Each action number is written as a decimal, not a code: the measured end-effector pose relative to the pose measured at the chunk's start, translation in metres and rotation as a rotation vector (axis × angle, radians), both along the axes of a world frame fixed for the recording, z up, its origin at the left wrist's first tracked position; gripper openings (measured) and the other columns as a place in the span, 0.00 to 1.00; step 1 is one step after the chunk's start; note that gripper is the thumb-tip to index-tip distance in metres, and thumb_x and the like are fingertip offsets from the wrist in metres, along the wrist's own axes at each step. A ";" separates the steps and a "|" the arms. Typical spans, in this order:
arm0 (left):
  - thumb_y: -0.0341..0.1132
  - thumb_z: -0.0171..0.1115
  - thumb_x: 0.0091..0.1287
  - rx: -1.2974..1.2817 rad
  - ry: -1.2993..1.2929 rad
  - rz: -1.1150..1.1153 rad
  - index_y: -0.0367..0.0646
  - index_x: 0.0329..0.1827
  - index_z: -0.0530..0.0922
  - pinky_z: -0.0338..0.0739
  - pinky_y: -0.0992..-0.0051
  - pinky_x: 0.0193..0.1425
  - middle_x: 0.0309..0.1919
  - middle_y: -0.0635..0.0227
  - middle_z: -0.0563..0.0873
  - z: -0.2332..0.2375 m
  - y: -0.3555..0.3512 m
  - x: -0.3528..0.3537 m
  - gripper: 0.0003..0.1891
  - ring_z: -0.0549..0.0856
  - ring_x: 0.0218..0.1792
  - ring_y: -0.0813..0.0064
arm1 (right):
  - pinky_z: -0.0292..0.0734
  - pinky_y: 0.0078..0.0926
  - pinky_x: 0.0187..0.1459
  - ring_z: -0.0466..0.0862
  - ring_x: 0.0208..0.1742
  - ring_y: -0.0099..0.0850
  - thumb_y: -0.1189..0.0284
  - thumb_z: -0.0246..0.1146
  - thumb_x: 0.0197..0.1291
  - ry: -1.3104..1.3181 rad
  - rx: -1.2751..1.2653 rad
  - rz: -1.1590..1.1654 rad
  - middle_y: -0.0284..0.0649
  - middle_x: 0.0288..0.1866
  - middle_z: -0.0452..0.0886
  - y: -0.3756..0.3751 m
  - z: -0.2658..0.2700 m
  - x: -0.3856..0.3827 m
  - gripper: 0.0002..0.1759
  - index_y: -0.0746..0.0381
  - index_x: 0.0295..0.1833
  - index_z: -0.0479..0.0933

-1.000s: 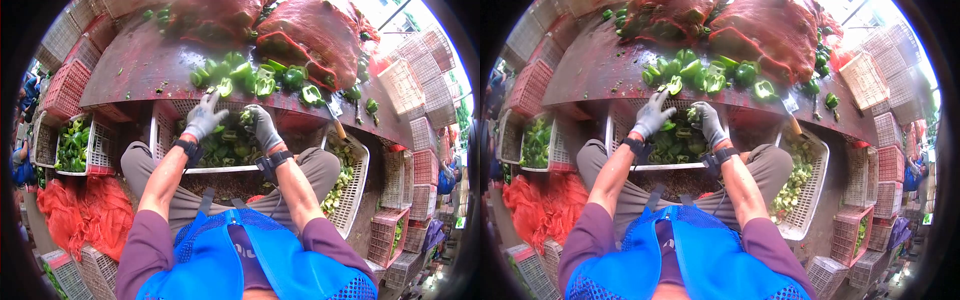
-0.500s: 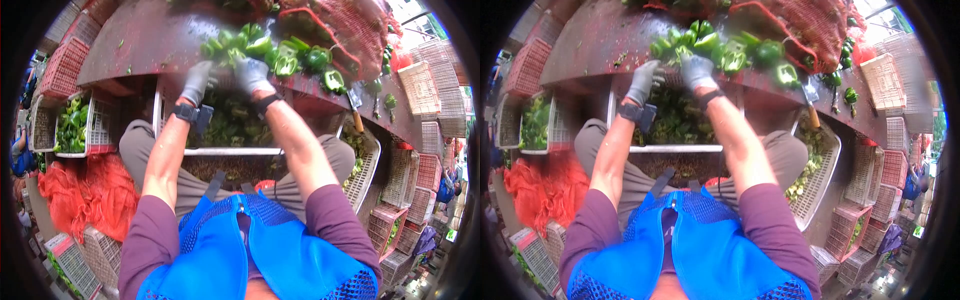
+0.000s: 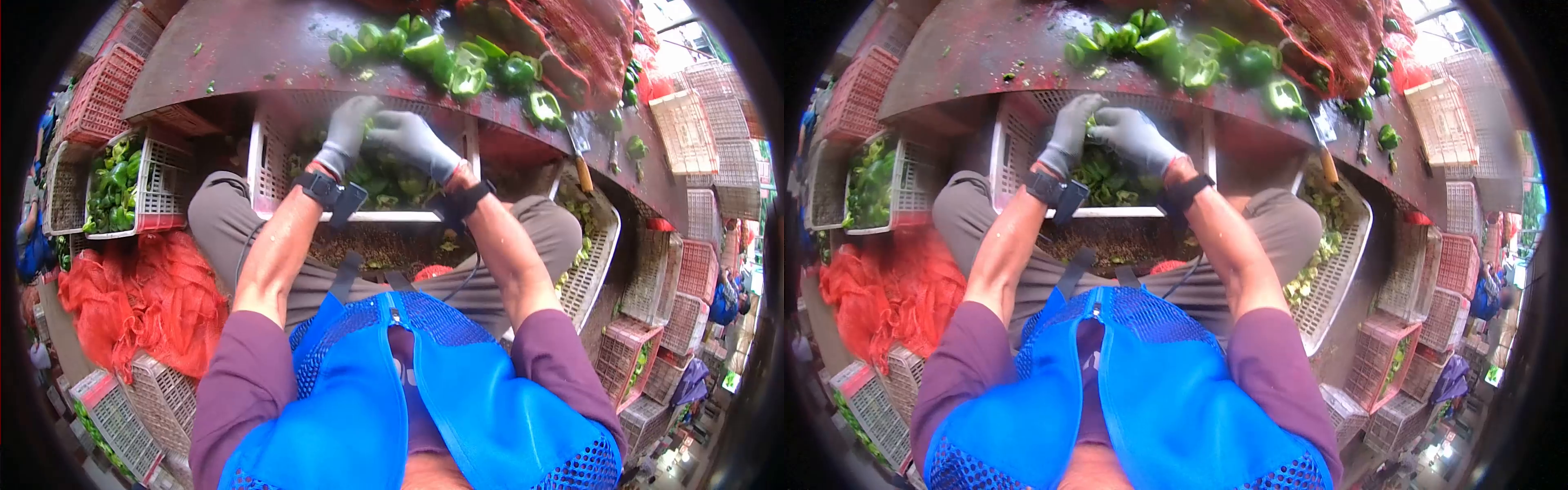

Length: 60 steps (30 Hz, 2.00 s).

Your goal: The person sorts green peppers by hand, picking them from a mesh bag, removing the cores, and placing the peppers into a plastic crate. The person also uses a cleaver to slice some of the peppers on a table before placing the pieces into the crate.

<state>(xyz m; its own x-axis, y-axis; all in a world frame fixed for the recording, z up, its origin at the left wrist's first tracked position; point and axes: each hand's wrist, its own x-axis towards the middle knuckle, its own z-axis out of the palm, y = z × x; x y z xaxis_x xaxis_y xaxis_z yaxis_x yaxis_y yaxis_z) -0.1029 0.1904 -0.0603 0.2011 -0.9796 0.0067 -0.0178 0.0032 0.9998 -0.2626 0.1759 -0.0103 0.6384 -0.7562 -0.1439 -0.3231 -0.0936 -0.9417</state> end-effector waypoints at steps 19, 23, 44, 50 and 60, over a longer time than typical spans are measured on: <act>0.55 0.66 0.62 0.144 -1.570 -0.748 0.53 0.59 0.81 0.79 0.57 0.58 0.56 0.58 0.82 -0.018 0.001 -0.056 0.26 0.84 0.57 0.54 | 0.77 0.48 0.54 0.84 0.53 0.52 0.54 0.58 0.62 1.330 -0.380 -0.226 0.53 0.45 0.85 -0.007 0.064 -0.297 0.19 0.54 0.51 0.80; 0.47 0.68 0.59 0.265 -1.556 -1.135 0.47 0.56 0.82 0.79 0.60 0.59 0.52 0.55 0.86 -0.089 -0.007 -0.105 0.24 0.86 0.54 0.57 | 0.78 0.43 0.56 0.84 0.55 0.48 0.59 0.62 0.61 1.304 -0.365 -0.240 0.51 0.52 0.85 0.022 0.059 -0.327 0.25 0.55 0.63 0.77; 0.46 0.73 0.65 0.170 0.743 -0.478 0.40 0.69 0.69 0.72 0.69 0.68 0.61 0.65 0.80 0.004 0.027 -0.091 0.34 0.80 0.60 0.72 | 0.78 0.24 0.52 0.81 0.52 0.23 0.55 0.53 0.77 -0.444 0.516 -0.803 0.32 0.53 0.82 0.019 -0.041 -0.104 0.21 0.56 0.62 0.78; 0.55 0.71 0.63 0.071 -0.106 -0.289 0.40 0.57 0.76 0.77 0.65 0.55 0.50 0.56 0.82 -0.024 0.054 -0.164 0.30 0.83 0.50 0.63 | 0.78 0.36 0.52 0.86 0.47 0.41 0.58 0.53 0.72 0.037 -0.231 -0.978 0.47 0.45 0.87 0.036 -0.059 -0.134 0.20 0.62 0.53 0.81; 0.61 0.50 0.74 0.273 -0.265 -0.268 0.45 0.57 0.74 0.76 0.51 0.50 0.46 0.47 0.84 -0.071 0.056 -0.216 0.27 0.83 0.48 0.42 | 0.75 0.53 0.55 0.81 0.54 0.59 0.55 0.45 0.71 0.639 -0.113 -0.907 0.56 0.49 0.84 0.023 -0.098 -0.165 0.23 0.59 0.50 0.79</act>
<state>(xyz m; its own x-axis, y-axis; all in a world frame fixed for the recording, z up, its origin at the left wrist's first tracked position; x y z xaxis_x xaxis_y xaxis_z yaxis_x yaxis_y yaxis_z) -0.3186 0.2463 -0.1315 -0.0338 -0.9699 -0.2413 -0.3073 -0.2196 0.9259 -0.4273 0.1988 -0.1084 -0.3237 -0.9343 -0.1494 -0.7374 0.3480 -0.5789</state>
